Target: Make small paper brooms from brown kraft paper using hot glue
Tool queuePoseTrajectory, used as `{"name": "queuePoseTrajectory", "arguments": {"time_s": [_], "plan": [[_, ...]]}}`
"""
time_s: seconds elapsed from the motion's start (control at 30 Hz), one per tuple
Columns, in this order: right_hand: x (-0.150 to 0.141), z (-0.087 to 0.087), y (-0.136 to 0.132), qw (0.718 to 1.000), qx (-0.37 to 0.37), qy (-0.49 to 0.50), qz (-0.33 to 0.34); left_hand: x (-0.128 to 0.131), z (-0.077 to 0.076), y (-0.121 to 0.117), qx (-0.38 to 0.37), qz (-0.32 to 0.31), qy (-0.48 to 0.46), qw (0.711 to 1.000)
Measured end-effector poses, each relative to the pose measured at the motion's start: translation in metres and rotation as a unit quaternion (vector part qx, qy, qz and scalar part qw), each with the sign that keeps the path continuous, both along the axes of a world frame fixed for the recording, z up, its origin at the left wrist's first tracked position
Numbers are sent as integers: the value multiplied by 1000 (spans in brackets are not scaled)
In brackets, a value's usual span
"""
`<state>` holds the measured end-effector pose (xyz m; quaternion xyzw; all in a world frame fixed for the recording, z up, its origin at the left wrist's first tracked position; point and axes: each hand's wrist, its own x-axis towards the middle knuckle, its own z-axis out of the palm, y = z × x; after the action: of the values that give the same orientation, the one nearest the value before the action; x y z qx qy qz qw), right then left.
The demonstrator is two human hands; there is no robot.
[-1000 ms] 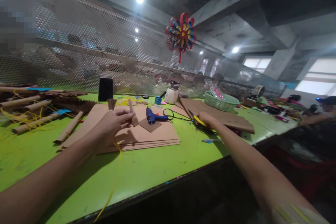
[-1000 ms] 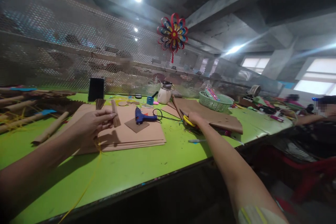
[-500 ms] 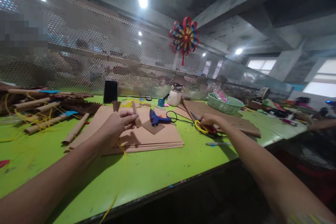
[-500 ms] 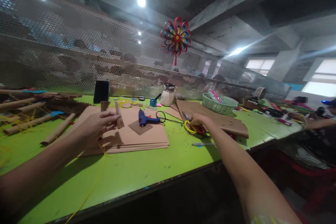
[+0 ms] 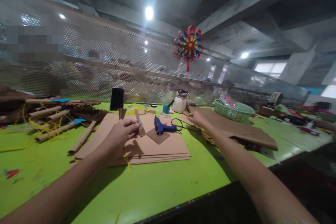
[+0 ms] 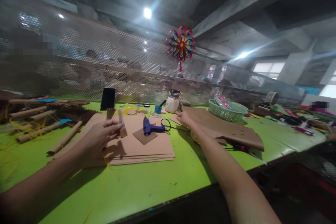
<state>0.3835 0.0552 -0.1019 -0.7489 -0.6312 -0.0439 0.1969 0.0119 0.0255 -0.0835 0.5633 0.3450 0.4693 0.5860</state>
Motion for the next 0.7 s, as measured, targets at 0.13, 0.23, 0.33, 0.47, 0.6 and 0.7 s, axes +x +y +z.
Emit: {"name": "queuePoseTrajectory", "arguments": {"time_s": [0.13, 0.23, 0.33, 0.47, 0.6, 0.7], "plan": [[-24, 1, 42, 997, -19, 24, 75, 1, -1, -2, -11, -10, 3, 1000], [-40, 5, 65, 990, -50, 27, 127, 1, -3, -4, -15, -20, 11, 1000], [-51, 6, 79, 981, -89, 17, 169, 2, -7, -2, -21, -19, 17, 999], [-54, 3, 89, 972, -129, -2, 194, 2, -15, 4, -30, -26, 30, 999], [-47, -2, 91, 971, -142, -14, 191, 3, -16, 5, -35, -25, 34, 998], [-36, -4, 88, 976, -128, -17, 177, 4, -13, 3, -40, -24, 31, 998]]}}
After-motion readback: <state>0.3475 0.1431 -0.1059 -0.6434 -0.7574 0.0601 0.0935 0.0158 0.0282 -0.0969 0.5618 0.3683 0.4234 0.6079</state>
